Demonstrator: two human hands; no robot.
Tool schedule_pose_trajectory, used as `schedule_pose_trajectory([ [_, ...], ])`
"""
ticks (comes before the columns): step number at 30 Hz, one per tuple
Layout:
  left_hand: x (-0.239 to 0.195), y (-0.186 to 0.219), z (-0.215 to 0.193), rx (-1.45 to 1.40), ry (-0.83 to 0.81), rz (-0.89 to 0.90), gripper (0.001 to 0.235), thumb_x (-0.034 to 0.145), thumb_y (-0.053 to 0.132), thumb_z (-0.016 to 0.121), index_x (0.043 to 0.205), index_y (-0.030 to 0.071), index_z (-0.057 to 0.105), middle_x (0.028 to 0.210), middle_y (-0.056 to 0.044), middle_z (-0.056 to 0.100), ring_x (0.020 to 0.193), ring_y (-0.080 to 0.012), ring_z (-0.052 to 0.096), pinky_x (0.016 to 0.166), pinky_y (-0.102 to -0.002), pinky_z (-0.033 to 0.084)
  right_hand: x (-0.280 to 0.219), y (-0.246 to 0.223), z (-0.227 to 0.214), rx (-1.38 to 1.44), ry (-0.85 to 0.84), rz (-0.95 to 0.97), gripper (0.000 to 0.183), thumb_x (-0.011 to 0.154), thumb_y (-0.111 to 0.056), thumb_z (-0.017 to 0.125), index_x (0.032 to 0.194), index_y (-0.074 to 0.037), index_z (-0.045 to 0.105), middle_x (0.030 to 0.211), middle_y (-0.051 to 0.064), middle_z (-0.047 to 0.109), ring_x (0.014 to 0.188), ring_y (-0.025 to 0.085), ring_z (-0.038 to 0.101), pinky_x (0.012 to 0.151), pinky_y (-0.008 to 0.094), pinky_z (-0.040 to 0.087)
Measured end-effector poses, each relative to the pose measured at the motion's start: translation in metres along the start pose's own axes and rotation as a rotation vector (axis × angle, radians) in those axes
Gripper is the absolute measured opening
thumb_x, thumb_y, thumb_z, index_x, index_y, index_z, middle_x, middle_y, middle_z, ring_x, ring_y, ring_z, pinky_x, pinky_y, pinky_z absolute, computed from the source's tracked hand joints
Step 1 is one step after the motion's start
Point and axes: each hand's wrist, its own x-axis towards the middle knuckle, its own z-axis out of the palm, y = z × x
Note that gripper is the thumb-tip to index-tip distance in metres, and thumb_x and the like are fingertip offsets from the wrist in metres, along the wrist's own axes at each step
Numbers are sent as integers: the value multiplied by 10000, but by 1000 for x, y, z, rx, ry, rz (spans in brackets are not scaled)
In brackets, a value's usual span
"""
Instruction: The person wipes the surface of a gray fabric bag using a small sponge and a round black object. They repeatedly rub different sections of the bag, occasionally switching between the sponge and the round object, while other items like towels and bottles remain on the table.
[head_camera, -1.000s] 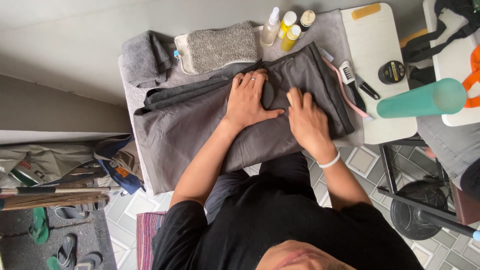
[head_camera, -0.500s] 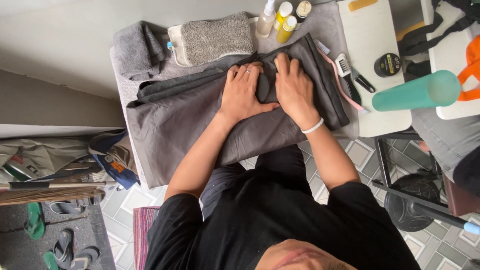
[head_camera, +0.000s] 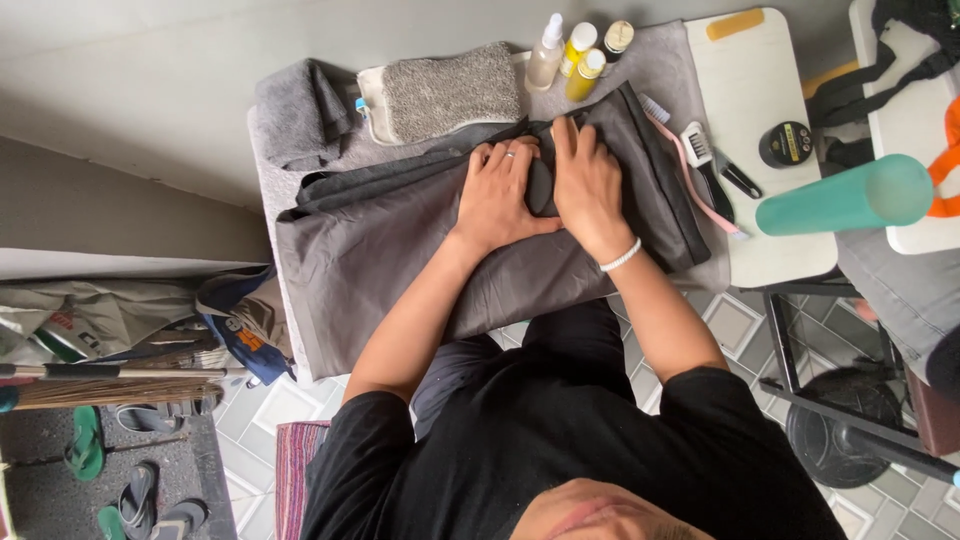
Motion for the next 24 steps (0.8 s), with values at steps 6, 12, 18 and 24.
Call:
schedule_pose_trajectory([
  [6,-1,-1,4,74,41,43,1019,610,919,701,1158,77,534,1264,-52,615,1125,-257,567,1023,-437,346,26,-7,28,22,-153,67,466,954,-149,628,1393,-160,473,1011,104,553,647,226,613,509,341,513],
  [12,-3,1,0,43,103,76,966,628,876,730,1149,90,516,1227,-43,606,1079,-248,586,985,-422,358,10,1,-14,75,-124,53,401,994,-124,568,1384,-147,479,990,102,534,635,229,617,492,326,502],
  [18,-2,-1,-6,-61,61,73,841,666,753,760,1153,135,465,1128,-88,623,1062,-236,550,985,-413,310,-62,16,-82,271,-320,171,502,1026,-298,565,1461,-80,442,991,133,546,719,341,710,573,435,570],
  [24,-2,-10,13,-69,124,74,641,832,672,664,1148,143,485,1078,-55,613,1045,-210,555,982,-401,314,-72,16,-81,318,-373,179,495,1059,-284,495,1488,-52,408,1016,159,556,725,361,725,571,439,585],
])
